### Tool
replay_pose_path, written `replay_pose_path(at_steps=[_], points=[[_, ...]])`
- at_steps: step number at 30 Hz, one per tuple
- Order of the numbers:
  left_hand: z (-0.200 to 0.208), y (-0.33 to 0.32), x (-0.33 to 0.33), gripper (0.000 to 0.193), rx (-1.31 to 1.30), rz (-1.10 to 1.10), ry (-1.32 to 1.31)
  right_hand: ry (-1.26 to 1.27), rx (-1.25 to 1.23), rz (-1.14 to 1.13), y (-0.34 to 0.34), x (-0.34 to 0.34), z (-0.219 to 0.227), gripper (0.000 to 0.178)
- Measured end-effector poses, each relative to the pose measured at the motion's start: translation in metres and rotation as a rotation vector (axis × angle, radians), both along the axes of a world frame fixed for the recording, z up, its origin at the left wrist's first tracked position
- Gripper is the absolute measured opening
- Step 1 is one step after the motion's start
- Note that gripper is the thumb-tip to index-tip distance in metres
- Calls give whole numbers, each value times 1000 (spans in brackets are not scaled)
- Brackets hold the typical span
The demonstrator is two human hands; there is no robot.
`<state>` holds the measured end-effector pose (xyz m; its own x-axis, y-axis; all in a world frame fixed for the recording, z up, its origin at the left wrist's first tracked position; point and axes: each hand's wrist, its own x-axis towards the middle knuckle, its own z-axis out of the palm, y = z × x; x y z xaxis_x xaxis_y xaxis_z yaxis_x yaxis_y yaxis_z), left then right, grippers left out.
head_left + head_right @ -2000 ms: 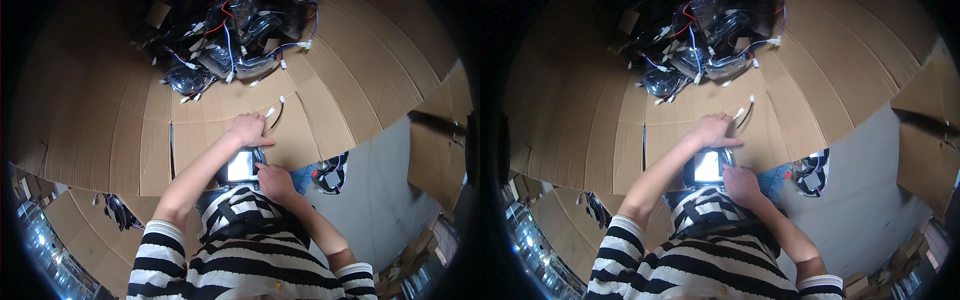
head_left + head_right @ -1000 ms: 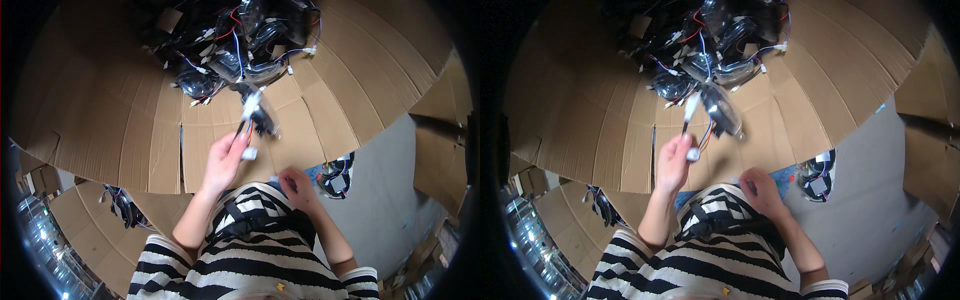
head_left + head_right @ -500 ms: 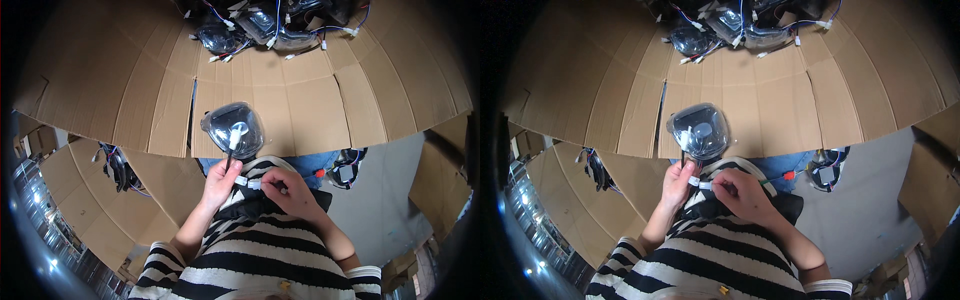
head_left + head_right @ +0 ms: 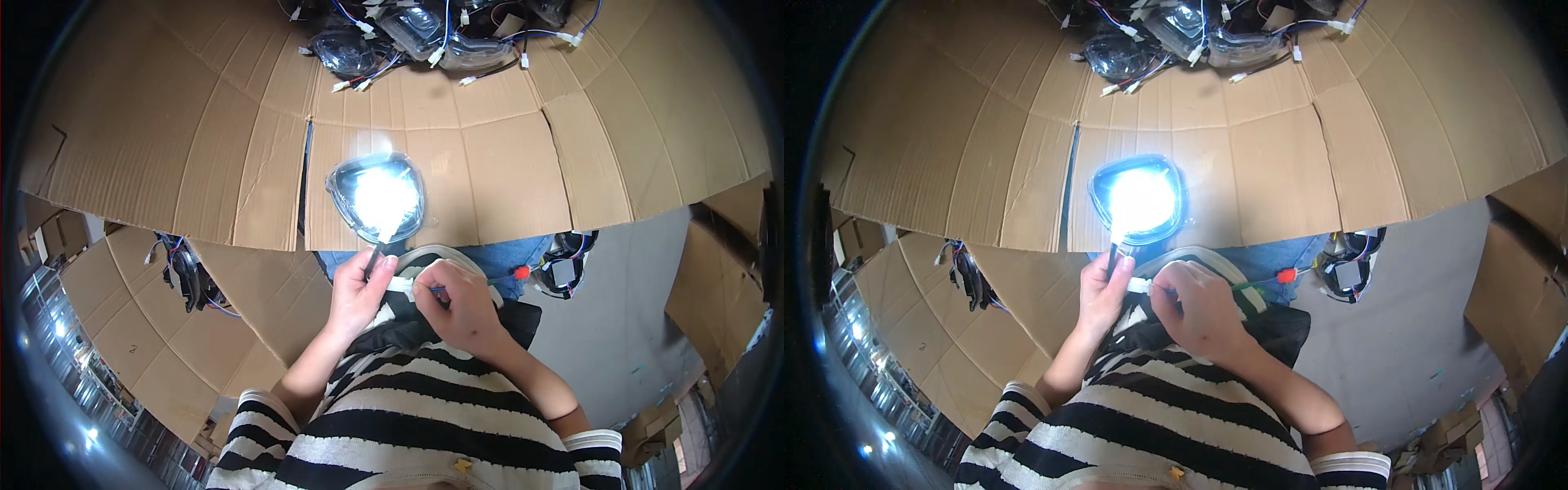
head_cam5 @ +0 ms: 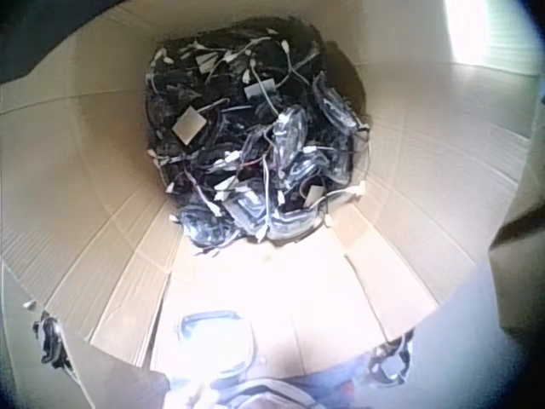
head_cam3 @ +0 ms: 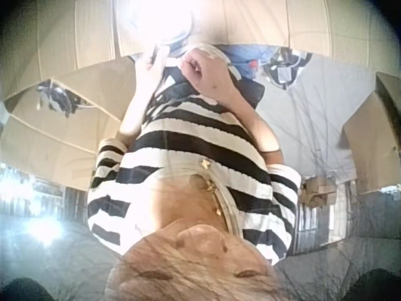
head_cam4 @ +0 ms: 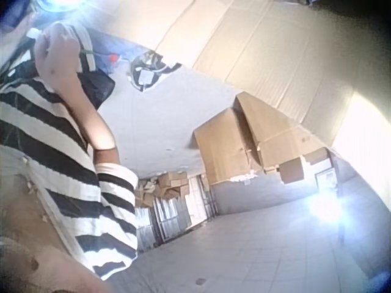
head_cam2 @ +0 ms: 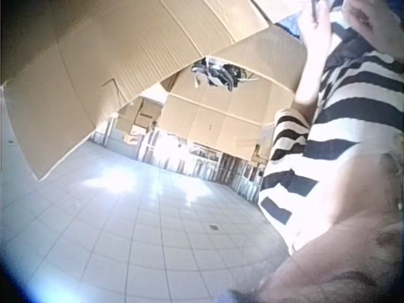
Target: The person sorts through a large cardboard box filled with black electronic components, likely car headlights or similar parts. They pick up individual units, inspect them briefly, and place them back into the box or onto a pile, repeating this process throughout the clip.
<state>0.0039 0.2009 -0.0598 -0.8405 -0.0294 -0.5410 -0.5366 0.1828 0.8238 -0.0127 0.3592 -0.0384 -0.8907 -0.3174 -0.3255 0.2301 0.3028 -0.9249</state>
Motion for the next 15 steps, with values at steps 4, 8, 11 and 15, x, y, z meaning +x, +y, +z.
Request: replay_pose_path(at_steps=[4, 8, 11, 15], points=[[2, -13, -1, 15, 145, -89, -49, -152, -46, -21, 18, 0, -2, 5], [2, -23, 1, 20, 338, -91, -41, -262, -95, 15, 36, -5, 6, 4], [2, -36, 2, 18, 633, -37, -147, -267, -137, 59, 40, -11, 12, 5], [4, -37, 0, 16, 526, -163, -150, -437, -242, 62, 40, -18, 22, 7]])
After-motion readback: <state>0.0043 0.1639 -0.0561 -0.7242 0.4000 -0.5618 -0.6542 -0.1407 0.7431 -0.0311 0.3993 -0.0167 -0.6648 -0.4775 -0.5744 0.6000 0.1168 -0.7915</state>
